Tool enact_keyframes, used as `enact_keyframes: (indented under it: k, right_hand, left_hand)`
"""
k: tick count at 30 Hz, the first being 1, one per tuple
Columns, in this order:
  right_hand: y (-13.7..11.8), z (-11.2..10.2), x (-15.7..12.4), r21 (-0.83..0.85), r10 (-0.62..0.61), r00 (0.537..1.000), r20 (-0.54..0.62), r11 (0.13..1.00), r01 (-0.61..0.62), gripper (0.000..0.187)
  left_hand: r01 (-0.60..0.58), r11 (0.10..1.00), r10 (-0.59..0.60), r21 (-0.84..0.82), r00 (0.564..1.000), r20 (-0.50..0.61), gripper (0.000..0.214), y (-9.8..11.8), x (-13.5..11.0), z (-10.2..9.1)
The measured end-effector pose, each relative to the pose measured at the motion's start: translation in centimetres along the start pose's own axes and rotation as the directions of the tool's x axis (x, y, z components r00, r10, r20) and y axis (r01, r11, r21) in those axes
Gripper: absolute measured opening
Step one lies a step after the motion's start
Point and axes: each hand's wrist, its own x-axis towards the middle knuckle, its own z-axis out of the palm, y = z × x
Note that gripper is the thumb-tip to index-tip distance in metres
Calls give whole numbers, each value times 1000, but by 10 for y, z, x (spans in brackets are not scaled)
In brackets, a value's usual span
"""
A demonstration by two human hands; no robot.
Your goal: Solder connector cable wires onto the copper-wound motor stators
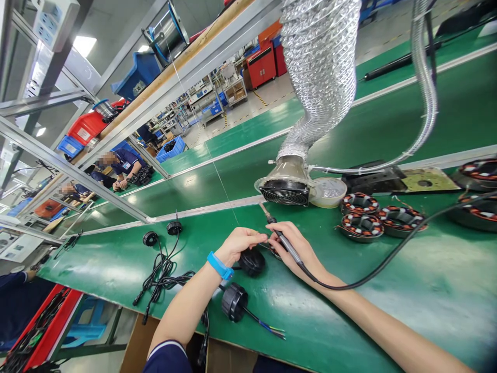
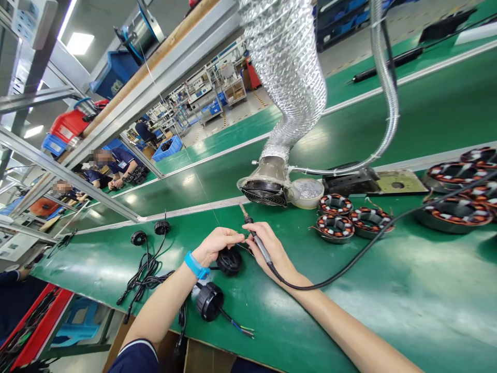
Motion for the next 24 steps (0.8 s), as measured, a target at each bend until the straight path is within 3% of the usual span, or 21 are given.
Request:
enact_keyframes:
  k: [6, 14, 24]
  right_hand:
    - [2, 0, -4, -1, 3, 1000, -17, 1000, -3, 26]
    - [3, -1, -12, -23, 0, 998, -59, 1000, -2, 34]
    - [0, -6, -11, -76, -52, 996, -72, 996, 47, 33]
  left_hand:
    - [19, 999, -20, 38, 1000, 5, 63, -2, 5, -2]
    - [24, 997, -21, -75, 999, 47, 28, 3, 4, -19]
    - [26, 997, -29, -67, 999, -46, 32, 0, 4, -6]
